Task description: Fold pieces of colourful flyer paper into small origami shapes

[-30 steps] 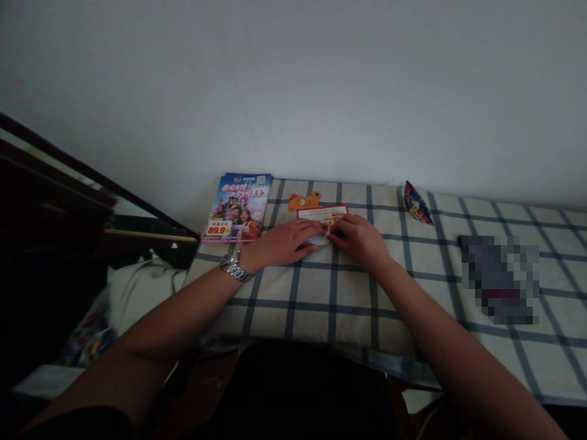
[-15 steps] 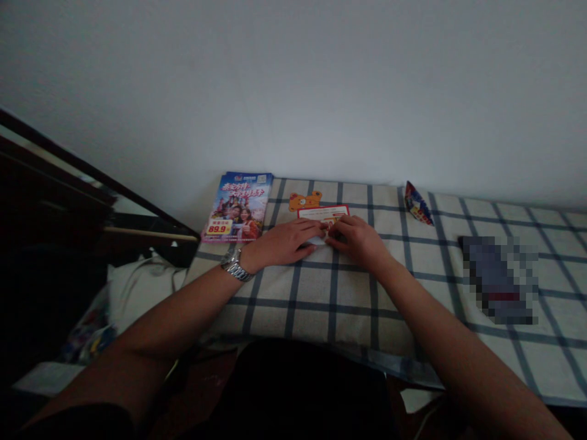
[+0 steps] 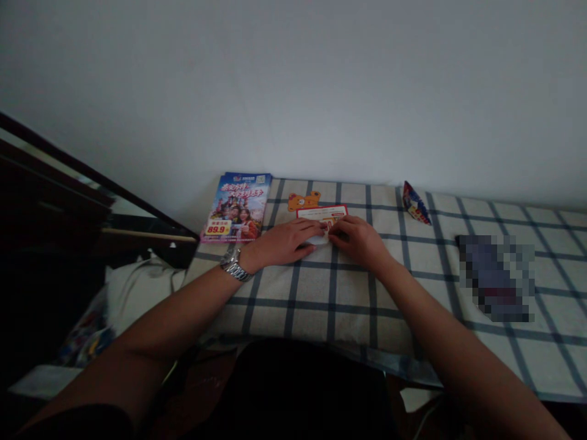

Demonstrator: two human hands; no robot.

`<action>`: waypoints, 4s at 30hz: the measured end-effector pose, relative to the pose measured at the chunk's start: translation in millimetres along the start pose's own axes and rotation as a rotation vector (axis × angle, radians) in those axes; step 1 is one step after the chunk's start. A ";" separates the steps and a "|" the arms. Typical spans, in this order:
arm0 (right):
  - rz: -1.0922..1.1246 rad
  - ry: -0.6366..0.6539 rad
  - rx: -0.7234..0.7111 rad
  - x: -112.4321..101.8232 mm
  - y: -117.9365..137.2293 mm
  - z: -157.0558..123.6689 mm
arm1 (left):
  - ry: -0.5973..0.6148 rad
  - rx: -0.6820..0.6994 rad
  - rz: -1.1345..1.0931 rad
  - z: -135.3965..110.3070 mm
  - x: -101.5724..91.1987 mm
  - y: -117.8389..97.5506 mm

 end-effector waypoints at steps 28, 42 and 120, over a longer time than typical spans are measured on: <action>-0.301 -0.258 0.142 -36.0 -36.9 15.6 | 0.016 0.019 0.027 -3.4 -11.1 -7.8; -0.202 -0.248 0.052 -26.0 -22.0 4.4 | 0.026 0.017 0.010 -2.8 -12.3 -8.0; -0.097 -0.129 -0.106 -8.4 -14.9 -16.5 | 0.038 0.026 -0.020 -5.7 -15.9 -6.4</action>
Point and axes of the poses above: each hand's wrist, its own z-axis towards the middle knuckle, its own x-axis out of the palm, y = z × x, the point moved 5 cm from there along z, towards the middle knuckle, and after that the axes turned 12 degrees about z, right-handed, at the moved point
